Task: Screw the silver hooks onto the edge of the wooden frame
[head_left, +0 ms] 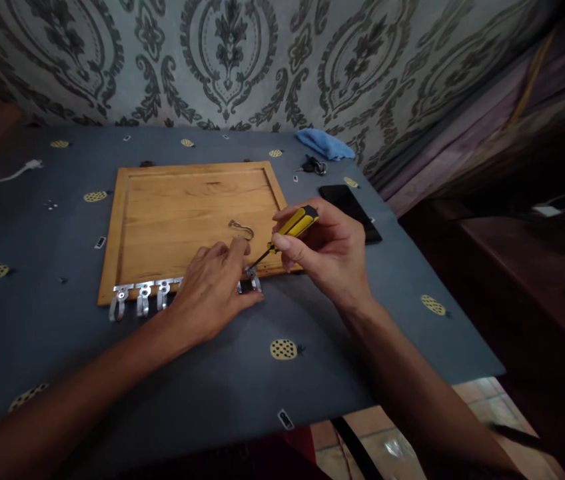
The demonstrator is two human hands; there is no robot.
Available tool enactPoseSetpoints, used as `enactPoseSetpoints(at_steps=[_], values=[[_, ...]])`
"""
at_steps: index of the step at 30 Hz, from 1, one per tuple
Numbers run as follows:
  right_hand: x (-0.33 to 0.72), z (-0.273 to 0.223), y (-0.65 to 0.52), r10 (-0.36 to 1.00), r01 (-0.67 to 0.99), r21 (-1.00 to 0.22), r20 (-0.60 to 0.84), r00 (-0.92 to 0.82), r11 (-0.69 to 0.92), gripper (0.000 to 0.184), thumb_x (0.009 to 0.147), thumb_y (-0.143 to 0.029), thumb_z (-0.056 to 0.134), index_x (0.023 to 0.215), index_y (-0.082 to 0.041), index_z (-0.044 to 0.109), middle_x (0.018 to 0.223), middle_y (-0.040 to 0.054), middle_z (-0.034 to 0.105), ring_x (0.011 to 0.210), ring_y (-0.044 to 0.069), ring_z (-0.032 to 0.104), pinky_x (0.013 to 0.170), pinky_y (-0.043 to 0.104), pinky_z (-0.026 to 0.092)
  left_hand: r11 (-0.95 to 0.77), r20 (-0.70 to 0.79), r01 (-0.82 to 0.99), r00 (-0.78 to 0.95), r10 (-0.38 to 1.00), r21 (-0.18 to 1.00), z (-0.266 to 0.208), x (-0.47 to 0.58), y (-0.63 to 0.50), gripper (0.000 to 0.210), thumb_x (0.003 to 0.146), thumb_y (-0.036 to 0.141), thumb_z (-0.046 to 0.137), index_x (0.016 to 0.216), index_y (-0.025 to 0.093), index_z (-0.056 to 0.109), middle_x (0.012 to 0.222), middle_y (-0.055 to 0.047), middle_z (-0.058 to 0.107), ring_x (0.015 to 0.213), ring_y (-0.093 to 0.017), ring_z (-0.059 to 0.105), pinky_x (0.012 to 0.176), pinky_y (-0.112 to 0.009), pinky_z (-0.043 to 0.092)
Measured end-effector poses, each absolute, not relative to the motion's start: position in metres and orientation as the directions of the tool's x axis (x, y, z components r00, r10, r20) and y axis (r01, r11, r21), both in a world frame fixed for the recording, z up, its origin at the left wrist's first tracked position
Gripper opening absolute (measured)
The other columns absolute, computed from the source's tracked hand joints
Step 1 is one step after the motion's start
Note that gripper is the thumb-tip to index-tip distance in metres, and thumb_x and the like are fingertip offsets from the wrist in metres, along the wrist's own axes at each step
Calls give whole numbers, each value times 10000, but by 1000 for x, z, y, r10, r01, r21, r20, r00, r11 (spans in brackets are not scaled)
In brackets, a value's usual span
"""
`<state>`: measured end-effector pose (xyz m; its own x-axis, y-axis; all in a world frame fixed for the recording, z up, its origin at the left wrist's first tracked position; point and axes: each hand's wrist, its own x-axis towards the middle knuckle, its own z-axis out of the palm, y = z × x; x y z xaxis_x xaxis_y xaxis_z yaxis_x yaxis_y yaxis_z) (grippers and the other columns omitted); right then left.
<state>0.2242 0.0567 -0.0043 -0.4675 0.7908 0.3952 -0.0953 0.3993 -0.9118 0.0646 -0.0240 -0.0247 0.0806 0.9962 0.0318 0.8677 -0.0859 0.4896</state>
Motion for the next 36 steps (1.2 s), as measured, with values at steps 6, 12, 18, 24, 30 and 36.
enactPoseSetpoints(at_steps=[6, 12, 18, 24, 30, 36], values=[[227, 1, 59, 738, -123, -903, 409, -538, 411, 226, 840, -408, 781, 833, -202, 689, 750, -40, 605, 516, 49, 547, 499, 206, 482, -84, 24, 866, 83, 996, 492, -25, 65, -24, 537, 773, 333, 818, 1139, 201, 448, 1070, -63, 673, 1006, -300, 615, 888, -450, 465], [223, -2, 54, 780, -116, -915, 391, -488, 387, 295, 817, -425, 798, 774, -220, 590, 818, -22, 690, 493, 61, 518, 409, 207, 452, -61, 2, 874, 69, 998, 482, -23, 65, -23, 504, 769, 359, 815, 1098, 205, 467, 1058, -63, 672, 1000, -299, 613, 887, -449, 467], [225, -1, 54, 815, -73, -877, 469, -340, 474, 321, 831, -462, 778, 771, -233, 561, 752, -42, 630, 484, 61, 497, 428, 209, 469, -77, 8, 869, 84, 996, 489, -23, 65, -24, 583, 776, 347, 810, 1197, 204, 433, 1094, -70, 671, 1029, -299, 616, 904, -456, 471], [222, -4, 57, 813, -62, -900, 419, -405, 432, 363, 822, -488, 779, 745, -234, 532, 649, -53, 582, 456, 74, 499, 399, 215, 466, -83, 24, 865, 82, 996, 494, -23, 65, -25, 487, 779, 328, 798, 1105, 211, 456, 1076, -64, 677, 1005, -290, 619, 889, -447, 468], [220, -7, 57, 806, -65, -899, 418, -420, 433, 373, 793, -503, 802, 740, -222, 562, 631, -60, 560, 455, 71, 506, 403, 209, 451, -74, 29, 869, 68, 997, 488, -24, 64, -25, 478, 776, 339, 801, 1083, 211, 457, 1040, -58, 681, 983, -295, 622, 868, -444, 470], [221, -7, 58, 791, -2, -874, 441, -424, 486, 372, 807, -512, 787, 718, -213, 584, 616, -62, 516, 452, 67, 499, 398, 214, 399, -72, 18, 871, 72, 997, 486, -23, 66, -25, 472, 781, 333, 803, 1083, 206, 462, 1070, -69, 684, 1002, -302, 618, 880, -461, 471]])
